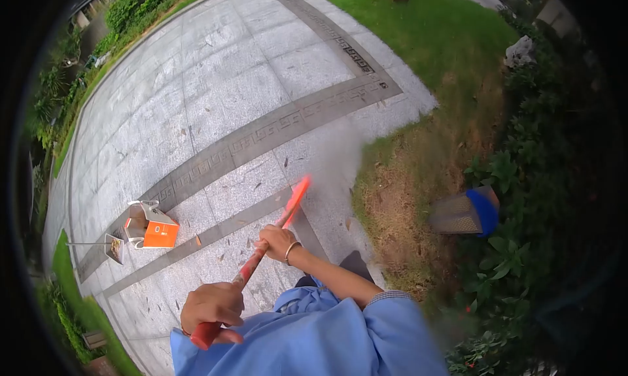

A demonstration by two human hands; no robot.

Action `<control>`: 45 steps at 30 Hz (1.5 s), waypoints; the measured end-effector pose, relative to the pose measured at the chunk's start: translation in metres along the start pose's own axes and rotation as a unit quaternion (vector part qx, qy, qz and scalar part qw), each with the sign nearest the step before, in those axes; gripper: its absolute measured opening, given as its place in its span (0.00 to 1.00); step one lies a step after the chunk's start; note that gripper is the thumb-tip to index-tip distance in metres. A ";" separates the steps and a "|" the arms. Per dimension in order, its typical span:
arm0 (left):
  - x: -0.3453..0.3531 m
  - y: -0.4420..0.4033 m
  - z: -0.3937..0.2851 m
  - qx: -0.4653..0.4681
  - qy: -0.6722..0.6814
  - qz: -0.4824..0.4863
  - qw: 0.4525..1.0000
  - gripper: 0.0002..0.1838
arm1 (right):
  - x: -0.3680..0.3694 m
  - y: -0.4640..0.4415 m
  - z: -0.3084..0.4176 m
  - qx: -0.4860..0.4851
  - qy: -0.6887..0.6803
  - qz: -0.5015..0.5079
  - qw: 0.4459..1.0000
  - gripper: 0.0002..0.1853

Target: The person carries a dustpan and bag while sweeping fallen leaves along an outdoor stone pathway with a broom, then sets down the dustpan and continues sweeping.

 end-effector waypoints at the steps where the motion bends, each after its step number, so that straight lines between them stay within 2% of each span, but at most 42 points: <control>1: -0.003 -0.004 -0.002 0.021 -0.002 0.004 1.000 0.14 | -0.022 0.000 -0.003 0.020 0.008 -0.042 0.999 0.11; 4: -0.014 -0.019 0.019 0.025 -0.030 -0.173 0.984 0.13 | -0.098 -0.003 -0.030 0.045 0.012 -0.195 0.980 0.12; 6: -0.006 -0.027 0.054 -0.003 0.057 -0.340 0.939 0.12 | -0.146 -0.004 -0.055 0.054 0.012 -0.296 0.954 0.12; 8: 0.011 -0.049 0.090 -0.019 0.077 -0.396 0.915 0.12 | -0.182 -0.006 -0.091 0.063 0.013 -0.382 0.922 0.12; 10: 0.024 -0.091 0.126 -0.015 0.068 -0.243 0.968 0.10 | -0.217 -0.013 -0.138 0.055 0.007 -0.418 0.907 0.11; 12: 0.038 -0.136 0.164 -0.028 0.047 -0.172 0.984 0.11 | -0.251 -0.021 -0.186 0.046 0.010 -0.443 0.895 0.10; 15: 0.061 -0.203 0.222 -0.054 0.017 -0.031 0.998 0.09 | -0.300 -0.041 -0.263 0.085 0.008 -0.414 0.906 0.08; 17: 0.071 -0.254 0.250 -0.061 -0.009 0.028 0.998 0.08 | -0.334 -0.051 -0.315 0.142 -0.045 -0.376 0.915 0.08; 19: 0.078 -0.297 0.286 -0.065 -0.017 0.081 0.994 0.07 | -0.375 -0.068 -0.354 0.169 -0.042 -0.371 0.912 0.08; 21: 0.075 -0.344 0.322 -0.070 -0.011 0.068 0.995 0.09 | -0.411 -0.087 -0.393 0.190 -0.019 -0.358 0.914 0.09; 24: 0.067 -0.407 0.380 -0.061 -0.011 0.031 0.998 0.11 | -0.472 -0.121 -0.439 0.148 0.091 -0.397 0.901 0.11; 26: 0.057 -0.451 0.417 -0.060 -0.008 -0.002 0.998 0.12 | -0.502 -0.149 -0.493 0.159 0.017 -0.420 0.893 0.11; 29: 0.045 -0.503 0.480 -0.067 -0.005 -0.017 0.998 0.12 | -0.545 -0.187 -0.541 0.176 0.089 -0.430 0.881 0.09; 30: 0.041 -0.515 0.501 -0.072 -0.008 -0.017 0.997 0.12 | -0.547 -0.198 -0.578 0.220 -0.011 -0.424 0.878 0.10; 31: 0.039 -0.524 0.521 -0.078 -0.010 -0.016 0.997 0.11 | -0.539 -0.208 -0.621 0.265 -0.111 -0.412 0.865 0.11; 32: 0.037 -0.525 0.535 -0.089 -0.009 -0.015 0.996 0.11 | -0.531 -0.223 -0.615 0.278 -0.001 -0.333 0.901 0.12; 34: 0.025 -0.490 0.546 -0.141 0.015 -0.100 0.985 0.11 | -0.511 -0.251 -0.600 0.256 0.238 -0.187 0.918 0.14; 35: 0.020 -0.464 0.545 -0.165 0.027 -0.145 0.975 0.11 | -0.484 -0.266 -0.588 0.224 0.331 -0.061 0.915 0.14; 37: -0.006 -0.402 0.507 -0.239 0.073 -0.212 0.945 0.10 | -0.390 -0.292 -0.569 0.111 0.372 0.216 0.896 0.10; 38: -0.023 -0.378 0.474 -0.264 0.067 -0.246 0.930 0.09 | -0.373 -0.293 -0.503 0.086 0.290 0.256 0.918 0.09; 40: -0.051 -0.333 0.407 -0.280 -0.010 -0.275 0.920 0.10 | -0.290 -0.286 -0.432 -0.015 0.243 0.324 0.914 0.09; 42: -0.076 -0.326 0.329 -0.289 -0.048 -0.273 0.916 0.07 | -0.256 -0.276 -0.336 -0.073 0.165 0.377 0.909 0.09; 43: -0.092 -0.313 0.301 -0.289 -0.037 -0.339 0.895 0.08 | -0.245 -0.273 -0.291 -0.098 0.130 0.375 0.912 0.08; 45: -0.104 -0.302 0.253 -0.269 -0.010 -0.442 0.856 0.10 | -0.217 -0.262 -0.232 -0.085 0.079 0.395 0.911 0.06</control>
Point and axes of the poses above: each hand's wrist, its own y-axis away from the middle knuckle, its own x-axis out of the palm, z = x × y, the point moved 8 cm from there along -y, towards the middle knuckle, and after that the axes turned 4 degrees about -y, right-handed, at the moved point
